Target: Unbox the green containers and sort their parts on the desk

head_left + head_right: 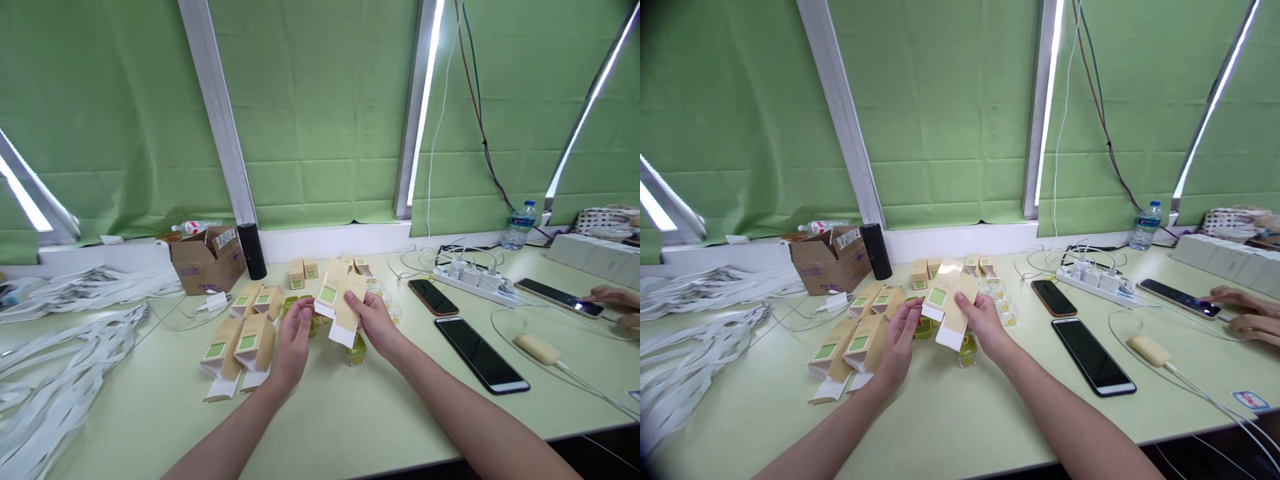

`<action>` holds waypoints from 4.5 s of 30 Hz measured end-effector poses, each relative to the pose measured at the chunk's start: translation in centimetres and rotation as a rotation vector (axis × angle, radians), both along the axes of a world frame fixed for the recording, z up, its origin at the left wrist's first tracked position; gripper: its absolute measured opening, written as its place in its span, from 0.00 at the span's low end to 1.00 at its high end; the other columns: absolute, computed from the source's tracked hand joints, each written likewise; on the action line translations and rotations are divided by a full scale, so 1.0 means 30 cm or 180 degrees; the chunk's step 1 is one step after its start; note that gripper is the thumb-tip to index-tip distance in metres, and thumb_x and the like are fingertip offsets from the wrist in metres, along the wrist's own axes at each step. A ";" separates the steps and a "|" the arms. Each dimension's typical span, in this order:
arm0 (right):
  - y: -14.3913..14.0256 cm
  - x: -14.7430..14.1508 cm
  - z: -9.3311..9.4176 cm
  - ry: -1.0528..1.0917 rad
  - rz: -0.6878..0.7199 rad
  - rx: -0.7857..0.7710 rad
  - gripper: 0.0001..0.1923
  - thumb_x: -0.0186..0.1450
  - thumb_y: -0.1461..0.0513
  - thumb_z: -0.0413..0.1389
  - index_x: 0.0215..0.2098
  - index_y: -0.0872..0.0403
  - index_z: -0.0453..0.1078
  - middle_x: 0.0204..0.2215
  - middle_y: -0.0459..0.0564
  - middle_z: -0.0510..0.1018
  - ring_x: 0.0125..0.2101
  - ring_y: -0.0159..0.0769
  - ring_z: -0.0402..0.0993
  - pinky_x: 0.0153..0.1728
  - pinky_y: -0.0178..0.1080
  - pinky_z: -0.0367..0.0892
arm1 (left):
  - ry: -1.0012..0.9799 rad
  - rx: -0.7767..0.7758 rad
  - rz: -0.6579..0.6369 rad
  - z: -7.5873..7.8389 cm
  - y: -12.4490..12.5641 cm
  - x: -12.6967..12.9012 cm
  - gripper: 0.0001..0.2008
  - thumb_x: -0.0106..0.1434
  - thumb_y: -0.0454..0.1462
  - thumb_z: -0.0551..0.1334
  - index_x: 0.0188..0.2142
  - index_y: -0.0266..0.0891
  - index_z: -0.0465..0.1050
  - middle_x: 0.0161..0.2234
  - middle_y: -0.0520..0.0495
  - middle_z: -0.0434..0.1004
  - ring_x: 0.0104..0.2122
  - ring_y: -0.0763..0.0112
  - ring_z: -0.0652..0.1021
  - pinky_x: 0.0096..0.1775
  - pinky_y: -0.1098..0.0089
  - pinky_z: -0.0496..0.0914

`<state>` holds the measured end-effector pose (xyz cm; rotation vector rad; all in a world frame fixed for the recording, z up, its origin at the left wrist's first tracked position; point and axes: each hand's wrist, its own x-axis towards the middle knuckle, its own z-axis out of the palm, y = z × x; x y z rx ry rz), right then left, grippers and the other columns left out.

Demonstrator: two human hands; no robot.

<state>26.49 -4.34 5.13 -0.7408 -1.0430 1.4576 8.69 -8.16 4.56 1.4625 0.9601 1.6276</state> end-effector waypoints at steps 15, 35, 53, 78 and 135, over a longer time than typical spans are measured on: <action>-0.016 -0.023 0.000 -0.0503 0.0044 0.0406 0.30 0.52 0.36 0.69 0.35 0.52 0.80 0.34 0.54 0.87 0.33 0.48 0.84 0.35 0.45 0.78 | 0.0470 0.0032 0.0218 -0.020 0.024 -0.032 0.26 0.66 0.56 0.65 0.52 0.40 0.74 0.49 0.39 0.80 0.44 0.59 0.81 0.44 0.63 0.76; 0.047 -0.009 -0.077 -0.0986 -0.0908 0.0914 0.18 0.52 0.60 0.64 0.42 0.51 0.77 0.38 0.50 0.84 0.37 0.43 0.79 0.38 0.41 0.71 | 0.2469 0.3299 0.1917 0.024 0.033 -0.109 0.16 0.61 0.24 0.66 0.42 0.47 0.77 0.46 0.46 0.86 0.50 0.56 0.76 0.49 0.53 0.72; 0.028 -0.002 -0.059 -0.1157 -0.1230 0.0961 0.12 0.62 0.55 0.59 0.41 0.52 0.75 0.31 0.49 0.81 0.34 0.42 0.76 0.38 0.42 0.67 | 0.0963 0.0769 0.1819 0.115 0.112 -0.106 0.12 0.63 0.41 0.69 0.45 0.40 0.79 0.38 0.46 0.84 0.31 0.66 0.81 0.35 0.65 0.76; -0.044 -0.029 -0.026 -0.1481 -0.0971 0.1222 0.09 0.67 0.56 0.55 0.41 0.49 0.75 0.28 0.47 0.79 0.31 0.40 0.76 0.32 0.39 0.67 | 0.2185 -0.0969 0.1568 0.012 0.690 0.050 0.05 0.67 0.34 0.66 0.42 0.36 0.80 0.47 0.38 0.83 0.50 0.58 0.81 0.53 0.62 0.73; 0.043 0.079 -0.080 -0.1642 -0.1501 0.1352 0.13 0.68 0.56 0.55 0.46 0.52 0.75 0.30 0.48 0.79 0.31 0.39 0.74 0.34 0.39 0.68 | 0.3197 0.0055 -0.0559 0.016 -0.055 0.068 0.18 0.62 0.39 0.68 0.52 0.43 0.77 0.45 0.41 0.79 0.50 0.50 0.75 0.53 0.55 0.70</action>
